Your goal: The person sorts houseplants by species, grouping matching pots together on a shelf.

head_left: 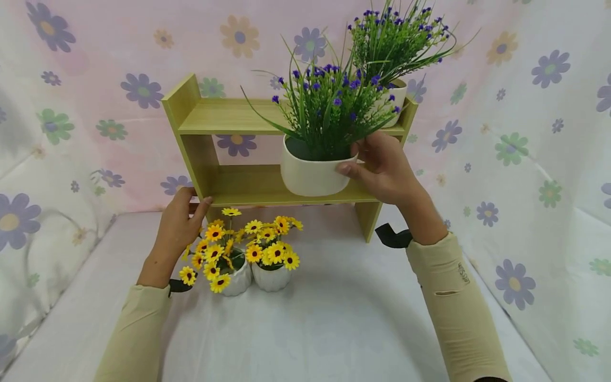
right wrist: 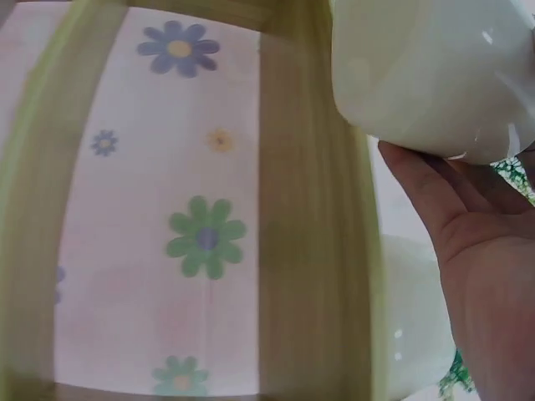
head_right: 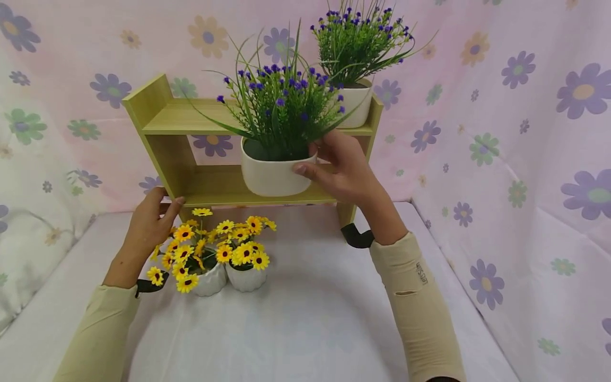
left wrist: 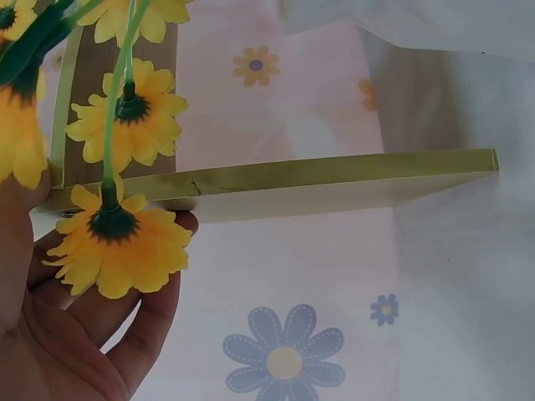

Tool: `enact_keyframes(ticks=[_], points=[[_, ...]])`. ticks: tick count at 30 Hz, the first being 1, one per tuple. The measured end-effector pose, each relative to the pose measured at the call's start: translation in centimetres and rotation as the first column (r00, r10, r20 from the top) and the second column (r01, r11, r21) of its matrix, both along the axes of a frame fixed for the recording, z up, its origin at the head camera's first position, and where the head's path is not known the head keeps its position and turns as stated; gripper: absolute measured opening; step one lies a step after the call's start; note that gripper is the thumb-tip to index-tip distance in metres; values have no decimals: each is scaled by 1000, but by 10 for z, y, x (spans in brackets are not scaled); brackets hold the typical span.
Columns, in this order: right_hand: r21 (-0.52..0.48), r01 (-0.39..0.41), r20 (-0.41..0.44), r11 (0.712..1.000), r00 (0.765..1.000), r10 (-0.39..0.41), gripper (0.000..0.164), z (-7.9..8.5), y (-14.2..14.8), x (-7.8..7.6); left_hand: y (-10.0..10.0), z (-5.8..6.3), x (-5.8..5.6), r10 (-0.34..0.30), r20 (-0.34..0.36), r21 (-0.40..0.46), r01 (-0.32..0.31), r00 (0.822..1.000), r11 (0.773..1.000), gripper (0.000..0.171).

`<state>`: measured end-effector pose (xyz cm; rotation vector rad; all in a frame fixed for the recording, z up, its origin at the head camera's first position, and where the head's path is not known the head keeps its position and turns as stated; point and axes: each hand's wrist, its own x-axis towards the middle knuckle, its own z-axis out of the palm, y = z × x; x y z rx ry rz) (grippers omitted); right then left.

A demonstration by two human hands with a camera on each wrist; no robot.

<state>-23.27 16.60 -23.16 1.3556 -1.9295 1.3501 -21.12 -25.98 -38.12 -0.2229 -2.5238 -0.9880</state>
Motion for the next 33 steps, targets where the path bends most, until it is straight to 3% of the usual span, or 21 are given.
enact_keyframes(ticks=[6,10,13,22,33], points=[[-7,61,-27,998,998,-61,69,22,-9,-1,-1,-2,-1,-13,-6,3,13,1000,1000,55],[-12,103,-51,995,993,-103,40,33,-17,-6,0,-1,-1,-10,-10,2,10,1000,1000,55],[-26,139,-23,990,990,-140,24,39,-25,-11,0,1,0,-1,-3,2,1,1000,1000,55],[-37,221,-16,975,975,-221,21,51,-40,-19,1,1,-1,-13,-7,12,13,1000,1000,55],[47,309,64,950,948,-312,26,55,-64,-31,0,2,2,4,13,5,-5,1000,1000,57]])
